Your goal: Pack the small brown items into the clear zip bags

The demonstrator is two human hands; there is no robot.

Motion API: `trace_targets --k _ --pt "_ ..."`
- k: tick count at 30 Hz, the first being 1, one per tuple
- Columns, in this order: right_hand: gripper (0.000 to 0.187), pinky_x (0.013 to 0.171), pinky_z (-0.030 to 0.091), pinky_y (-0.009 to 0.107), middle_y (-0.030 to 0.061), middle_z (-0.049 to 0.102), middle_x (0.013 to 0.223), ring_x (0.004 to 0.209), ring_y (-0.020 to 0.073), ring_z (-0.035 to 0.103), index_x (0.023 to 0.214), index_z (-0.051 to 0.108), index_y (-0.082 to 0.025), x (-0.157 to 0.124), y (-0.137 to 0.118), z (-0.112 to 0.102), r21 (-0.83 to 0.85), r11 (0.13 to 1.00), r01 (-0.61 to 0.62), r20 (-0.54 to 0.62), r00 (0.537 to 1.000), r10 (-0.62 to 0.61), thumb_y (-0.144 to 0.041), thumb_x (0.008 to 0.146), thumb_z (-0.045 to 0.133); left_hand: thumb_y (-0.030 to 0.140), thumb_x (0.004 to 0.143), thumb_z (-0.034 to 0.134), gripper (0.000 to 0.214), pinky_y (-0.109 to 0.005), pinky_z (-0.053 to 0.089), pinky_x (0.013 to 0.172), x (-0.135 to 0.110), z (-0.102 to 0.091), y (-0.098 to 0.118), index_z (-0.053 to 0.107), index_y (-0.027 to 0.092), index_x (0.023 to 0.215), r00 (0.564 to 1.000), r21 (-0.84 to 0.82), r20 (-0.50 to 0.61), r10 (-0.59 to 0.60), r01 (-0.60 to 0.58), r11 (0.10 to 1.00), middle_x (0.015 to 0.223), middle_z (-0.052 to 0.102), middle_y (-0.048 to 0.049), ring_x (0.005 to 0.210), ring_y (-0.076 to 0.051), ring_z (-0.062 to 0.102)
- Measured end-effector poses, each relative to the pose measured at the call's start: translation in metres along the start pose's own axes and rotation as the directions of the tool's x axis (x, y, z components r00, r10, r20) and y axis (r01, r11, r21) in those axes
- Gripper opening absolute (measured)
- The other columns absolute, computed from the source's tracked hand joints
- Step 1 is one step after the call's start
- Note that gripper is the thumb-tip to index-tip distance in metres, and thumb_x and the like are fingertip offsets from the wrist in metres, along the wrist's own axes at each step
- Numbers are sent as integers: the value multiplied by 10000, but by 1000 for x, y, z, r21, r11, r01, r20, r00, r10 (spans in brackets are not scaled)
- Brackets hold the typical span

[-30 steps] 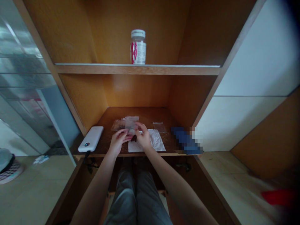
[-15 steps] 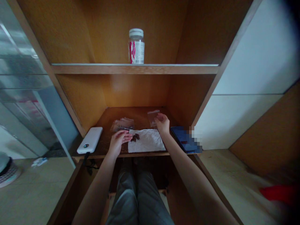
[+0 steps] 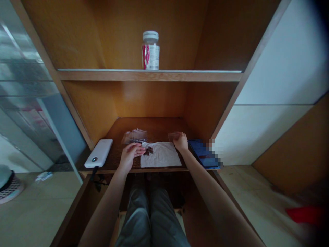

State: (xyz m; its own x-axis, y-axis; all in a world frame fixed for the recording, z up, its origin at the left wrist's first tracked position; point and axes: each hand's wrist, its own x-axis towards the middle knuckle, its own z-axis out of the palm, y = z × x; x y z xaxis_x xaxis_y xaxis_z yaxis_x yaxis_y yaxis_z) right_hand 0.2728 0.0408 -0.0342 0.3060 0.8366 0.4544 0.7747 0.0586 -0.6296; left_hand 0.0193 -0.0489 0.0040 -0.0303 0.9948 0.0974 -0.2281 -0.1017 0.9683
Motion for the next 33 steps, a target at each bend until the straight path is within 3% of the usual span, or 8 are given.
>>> trace_targets --k 11,18,24,33 --pt "356 794 383 355 173 519 1081 984 265 492 1103 528 -110 -19 -18 -13 -343 935 88 129 991 -46 -191 772 420 362 652 636 311 -357 509 682 -3 2 4 582 109 825 1000 9 -15 -7 7 1000 700 686 -95 659 -210 659" --pt "332 776 377 375 174 533 1076 955 269 509 1067 569 -128 -23 -18 -14 -385 915 120 176 983 -55 -203 828 351 367 669 620 318 -351 510 678 -1 0 2 582 111 854 1000 27 10 -13 13 1000 711 688 -91 651 -205 659" --pt "328 832 360 322 185 550 1057 979 239 499 1040 581 -57 -18 -11 -7 -345 927 145 193 978 -81 -175 796 396 366 661 627 317 -344 508 667 -2 1 3 583 110 842 1000 28 7 -13 13 1000 708 687 -92 652 -206 658" --pt "334 866 338 308 168 553 1058 1034 224 468 1043 579 -52 -7 0 5 -303 940 159 210 973 -97 -152 783 395 381 647 633 326 -344 502 670 -4 1 5 586 113 827 1000 26 7 -10 10 1000 710 685 -95 659 -205 656"
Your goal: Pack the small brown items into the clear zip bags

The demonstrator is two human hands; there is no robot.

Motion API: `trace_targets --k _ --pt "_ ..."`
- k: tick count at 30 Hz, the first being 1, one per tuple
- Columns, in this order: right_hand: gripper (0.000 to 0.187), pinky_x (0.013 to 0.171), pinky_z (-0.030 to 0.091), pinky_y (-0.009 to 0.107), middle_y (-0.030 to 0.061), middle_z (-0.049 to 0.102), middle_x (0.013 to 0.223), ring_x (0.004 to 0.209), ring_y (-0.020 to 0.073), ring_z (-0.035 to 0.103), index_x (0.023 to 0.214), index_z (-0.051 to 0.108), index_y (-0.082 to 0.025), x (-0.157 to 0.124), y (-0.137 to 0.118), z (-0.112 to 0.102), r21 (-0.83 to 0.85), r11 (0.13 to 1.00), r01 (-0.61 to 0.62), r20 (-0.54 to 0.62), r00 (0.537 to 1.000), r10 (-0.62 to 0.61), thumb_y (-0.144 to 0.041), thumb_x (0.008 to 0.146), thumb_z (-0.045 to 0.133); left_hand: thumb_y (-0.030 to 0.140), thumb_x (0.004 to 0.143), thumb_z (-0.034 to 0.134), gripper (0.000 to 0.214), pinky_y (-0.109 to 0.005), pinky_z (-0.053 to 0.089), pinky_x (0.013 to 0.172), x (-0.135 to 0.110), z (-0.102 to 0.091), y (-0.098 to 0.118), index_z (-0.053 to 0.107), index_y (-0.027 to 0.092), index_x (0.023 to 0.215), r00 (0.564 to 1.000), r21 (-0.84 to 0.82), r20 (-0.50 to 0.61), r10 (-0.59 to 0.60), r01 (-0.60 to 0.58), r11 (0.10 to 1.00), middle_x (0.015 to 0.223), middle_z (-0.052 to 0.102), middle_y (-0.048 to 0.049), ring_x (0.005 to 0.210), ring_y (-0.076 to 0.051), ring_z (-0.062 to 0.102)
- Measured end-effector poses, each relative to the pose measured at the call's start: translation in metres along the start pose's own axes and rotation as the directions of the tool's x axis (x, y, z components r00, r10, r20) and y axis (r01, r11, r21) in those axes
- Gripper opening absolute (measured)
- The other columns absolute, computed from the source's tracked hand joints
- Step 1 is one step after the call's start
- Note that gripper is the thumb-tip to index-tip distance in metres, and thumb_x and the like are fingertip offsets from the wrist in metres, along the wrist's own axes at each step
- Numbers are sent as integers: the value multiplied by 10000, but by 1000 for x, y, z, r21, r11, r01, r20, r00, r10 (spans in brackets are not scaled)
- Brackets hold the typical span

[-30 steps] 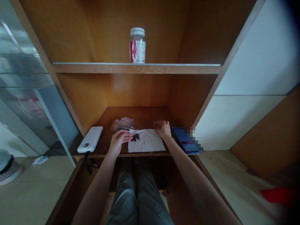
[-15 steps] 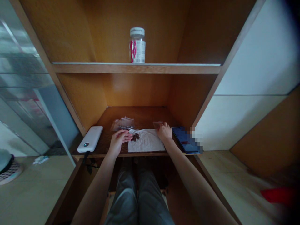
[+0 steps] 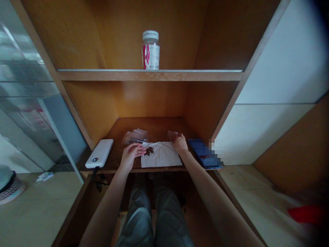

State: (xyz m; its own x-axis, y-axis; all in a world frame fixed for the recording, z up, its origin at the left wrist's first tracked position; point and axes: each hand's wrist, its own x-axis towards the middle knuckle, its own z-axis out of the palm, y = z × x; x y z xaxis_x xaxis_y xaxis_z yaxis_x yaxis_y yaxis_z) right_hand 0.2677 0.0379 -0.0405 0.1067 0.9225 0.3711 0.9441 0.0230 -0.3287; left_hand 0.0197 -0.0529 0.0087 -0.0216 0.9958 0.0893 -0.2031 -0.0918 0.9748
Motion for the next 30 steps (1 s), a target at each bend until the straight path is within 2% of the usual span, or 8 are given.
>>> trace_targets --k 7,12,14,16,19,23,26,30 --pt "342 851 342 306 179 545 1070 1007 233 476 1056 584 -57 3 -1 -2 -45 999 -19 -6 1000 19 -148 792 386 378 662 618 322 -346 501 659 1 0 -4 577 116 844 998 -7 -29 49 -50 999 718 677 -88 658 -204 650" --pt "338 822 353 319 182 554 1046 973 241 488 1035 605 -77 4 -4 -4 -38 999 -39 6 999 39 -173 818 365 330 704 563 252 -324 492 644 12 -3 -4 559 154 884 937 135 -194 291 -268 954 759 656 -61 684 -186 629" --pt "342 822 353 328 181 555 1038 970 241 489 1032 605 -77 4 -5 -5 -24 999 -45 -8 999 45 -179 831 347 286 710 551 205 -329 479 710 22 -4 1 566 174 881 899 275 -173 402 -348 896 802 647 -60 764 -188 617" --pt "346 829 350 339 184 553 1036 974 244 485 1026 604 -72 2 -7 -7 -10 999 -41 -37 999 41 -188 838 337 245 720 532 175 -358 438 823 32 -4 6 582 190 878 874 467 -65 482 -401 789 868 638 -68 857 -200 594" --pt "352 847 342 352 183 549 1043 989 246 475 1025 599 -69 0 -9 -10 11 1000 -19 -94 995 20 -183 841 322 202 702 532 197 -435 351 919 43 -1 8 604 188 885 869 761 192 455 -425 491 959 624 -102 989 -267 531" --pt "343 879 336 336 155 533 1090 1011 224 459 1050 578 -89 -3 -10 -14 56 995 85 -169 983 -74 -183 846 319 189 698 531 359 -530 177 994 45 1 1 561 176 1056 857 882 345 382 -435 179 1214 507 -150 1204 -340 344" --pt "321 899 328 339 136 505 1143 1026 215 448 1066 564 -115 -7 -13 -16 65 982 177 -171 972 -164 -230 847 359 217 727 511 399 -560 99 1001 42 -3 -5 524 159 1121 859 909 364 360 -412 64 1346 369 -170 1282 -349 211" --pt "364 939 296 374 130 461 1210 1098 236 407 1149 512 -148 -15 -15 -17 20 972 233 -127 965 -229 -298 826 434 240 752 492 404 -565 64 1004 40 -7 -6 503 156 1147 853 908 391 345 -418 6 1383 312 -174 1309 -332 152"
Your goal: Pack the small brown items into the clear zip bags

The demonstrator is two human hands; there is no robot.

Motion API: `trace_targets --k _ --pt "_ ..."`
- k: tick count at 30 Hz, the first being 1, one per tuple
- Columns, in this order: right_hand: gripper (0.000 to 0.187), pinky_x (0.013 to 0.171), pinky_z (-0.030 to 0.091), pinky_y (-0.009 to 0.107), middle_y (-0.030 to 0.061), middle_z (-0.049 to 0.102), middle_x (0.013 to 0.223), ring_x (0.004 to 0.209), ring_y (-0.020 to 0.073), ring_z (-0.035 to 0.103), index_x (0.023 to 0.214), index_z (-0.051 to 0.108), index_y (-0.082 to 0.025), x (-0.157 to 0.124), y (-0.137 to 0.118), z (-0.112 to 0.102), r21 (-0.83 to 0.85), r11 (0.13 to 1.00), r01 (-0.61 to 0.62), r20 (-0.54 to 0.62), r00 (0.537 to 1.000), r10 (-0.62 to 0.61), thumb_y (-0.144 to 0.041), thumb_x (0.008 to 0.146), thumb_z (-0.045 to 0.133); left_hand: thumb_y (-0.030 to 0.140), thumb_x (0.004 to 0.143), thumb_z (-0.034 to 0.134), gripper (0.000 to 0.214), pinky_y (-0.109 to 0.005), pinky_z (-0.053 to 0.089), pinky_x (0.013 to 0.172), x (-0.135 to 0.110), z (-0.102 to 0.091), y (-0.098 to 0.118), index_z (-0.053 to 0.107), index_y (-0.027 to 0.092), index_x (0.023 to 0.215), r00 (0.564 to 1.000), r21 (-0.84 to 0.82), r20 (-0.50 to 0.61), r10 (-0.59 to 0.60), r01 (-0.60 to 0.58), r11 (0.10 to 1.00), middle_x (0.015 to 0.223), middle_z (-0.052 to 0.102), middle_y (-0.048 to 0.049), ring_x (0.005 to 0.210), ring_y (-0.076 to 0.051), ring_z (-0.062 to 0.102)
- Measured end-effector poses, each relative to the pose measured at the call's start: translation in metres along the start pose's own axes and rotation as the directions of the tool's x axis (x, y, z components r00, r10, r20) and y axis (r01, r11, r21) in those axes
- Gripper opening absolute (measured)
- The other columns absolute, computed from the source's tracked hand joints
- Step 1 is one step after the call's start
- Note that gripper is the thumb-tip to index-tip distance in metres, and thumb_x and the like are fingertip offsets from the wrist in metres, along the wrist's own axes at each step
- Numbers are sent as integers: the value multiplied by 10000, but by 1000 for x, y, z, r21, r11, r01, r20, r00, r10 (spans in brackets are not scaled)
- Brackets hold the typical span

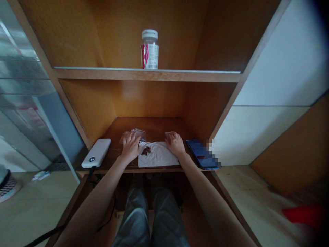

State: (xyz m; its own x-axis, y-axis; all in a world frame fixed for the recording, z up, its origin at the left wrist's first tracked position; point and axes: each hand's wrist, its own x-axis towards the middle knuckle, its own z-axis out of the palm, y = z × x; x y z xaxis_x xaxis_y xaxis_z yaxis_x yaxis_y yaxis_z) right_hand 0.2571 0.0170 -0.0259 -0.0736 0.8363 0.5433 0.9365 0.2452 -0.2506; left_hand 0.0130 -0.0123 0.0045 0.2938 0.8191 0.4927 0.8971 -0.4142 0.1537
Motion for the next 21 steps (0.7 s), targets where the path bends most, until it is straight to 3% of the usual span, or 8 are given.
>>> trace_targets --k 7,12,16,21 --pt "423 992 238 404 152 453 1227 1174 250 354 1193 470 -118 -5 0 2 -36 999 17 68 998 -14 -310 815 459 238 757 488 397 -565 58 1006 0 -1 -2 507 166 1147 1000 12 22 -3 3 1000 1350 370 -173 1286 -323 228" --pt "405 969 271 401 143 468 1212 1136 255 393 1177 485 -132 -5 2 3 -21 999 30 40 999 -29 -302 811 465 185 758 460 386 -508 67 1032 14 -10 0 507 194 1142 996 32 37 79 -80 996 1280 472 -115 1254 -268 304" --pt "372 933 308 398 144 488 1187 1094 258 423 1149 505 -134 -4 4 3 7 999 39 -4 999 -39 -284 813 455 163 759 448 354 -465 105 1034 32 -17 5 547 204 1096 989 51 137 50 -58 997 1156 582 -91 1108 -235 479" --pt "316 873 353 380 139 513 1137 1033 244 454 1100 532 -143 -2 4 1 60 996 62 -68 996 -57 -228 816 424 223 755 482 271 -439 254 948 48 -26 16 642 225 974 960 69 278 5 -25 997 1044 642 -97 1003 -264 545"
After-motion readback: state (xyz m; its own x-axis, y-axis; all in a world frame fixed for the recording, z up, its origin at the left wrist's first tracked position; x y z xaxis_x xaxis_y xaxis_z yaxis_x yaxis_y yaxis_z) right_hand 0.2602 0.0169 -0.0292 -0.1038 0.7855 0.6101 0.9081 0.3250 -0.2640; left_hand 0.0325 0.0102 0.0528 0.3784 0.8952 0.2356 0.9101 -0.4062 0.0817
